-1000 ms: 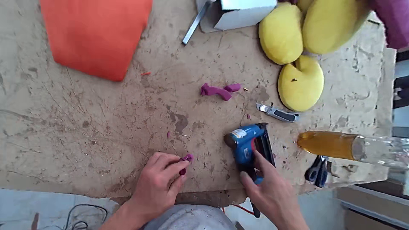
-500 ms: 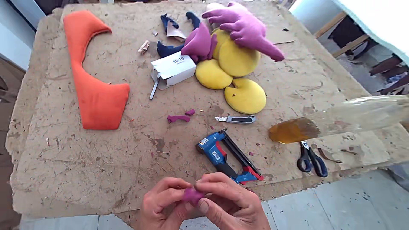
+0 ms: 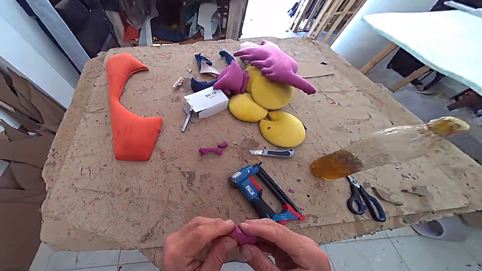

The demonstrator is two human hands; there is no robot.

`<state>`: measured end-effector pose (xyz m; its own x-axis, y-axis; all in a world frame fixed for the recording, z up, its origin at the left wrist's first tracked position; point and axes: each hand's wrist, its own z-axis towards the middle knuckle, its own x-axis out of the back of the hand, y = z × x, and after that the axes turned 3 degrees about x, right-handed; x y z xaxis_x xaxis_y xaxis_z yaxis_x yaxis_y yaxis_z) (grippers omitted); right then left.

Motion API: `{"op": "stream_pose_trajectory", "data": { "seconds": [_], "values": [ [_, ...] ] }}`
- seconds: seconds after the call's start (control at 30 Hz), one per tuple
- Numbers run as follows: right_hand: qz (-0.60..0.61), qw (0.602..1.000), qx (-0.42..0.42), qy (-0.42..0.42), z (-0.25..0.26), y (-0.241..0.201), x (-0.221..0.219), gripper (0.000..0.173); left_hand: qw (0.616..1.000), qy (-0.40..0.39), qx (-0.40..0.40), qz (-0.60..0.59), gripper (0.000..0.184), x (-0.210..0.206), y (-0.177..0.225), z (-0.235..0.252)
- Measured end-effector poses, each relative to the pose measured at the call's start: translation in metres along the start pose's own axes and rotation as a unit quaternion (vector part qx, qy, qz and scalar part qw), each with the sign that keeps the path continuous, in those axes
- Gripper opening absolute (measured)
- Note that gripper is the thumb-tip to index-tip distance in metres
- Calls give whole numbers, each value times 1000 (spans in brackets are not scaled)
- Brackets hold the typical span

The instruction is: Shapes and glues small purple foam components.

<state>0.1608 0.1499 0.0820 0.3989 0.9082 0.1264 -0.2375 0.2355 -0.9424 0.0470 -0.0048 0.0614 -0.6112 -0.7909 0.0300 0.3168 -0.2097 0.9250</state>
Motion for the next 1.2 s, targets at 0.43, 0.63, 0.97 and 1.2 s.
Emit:
{"op": "stream_pose_trajectory", "data": {
  "seconds": [0.43,0.63,0.97,1.2],
  "values": [
    [500,830,-239,-63,4,10,-1,28,998,0,34,-54,17,5,-4,13],
    [87,987,-131,-38,7,8,-7,25,969,-8,-55,241,18,9,7,16],
    [471,878,-86,-24,8,46,-9,26,989,-34,-31,139,32,13,2,-12],
    [385,923,-13,-8,10,52,-18,23,985,26,-55,160,15,10,-8,-8]
  ]
}}
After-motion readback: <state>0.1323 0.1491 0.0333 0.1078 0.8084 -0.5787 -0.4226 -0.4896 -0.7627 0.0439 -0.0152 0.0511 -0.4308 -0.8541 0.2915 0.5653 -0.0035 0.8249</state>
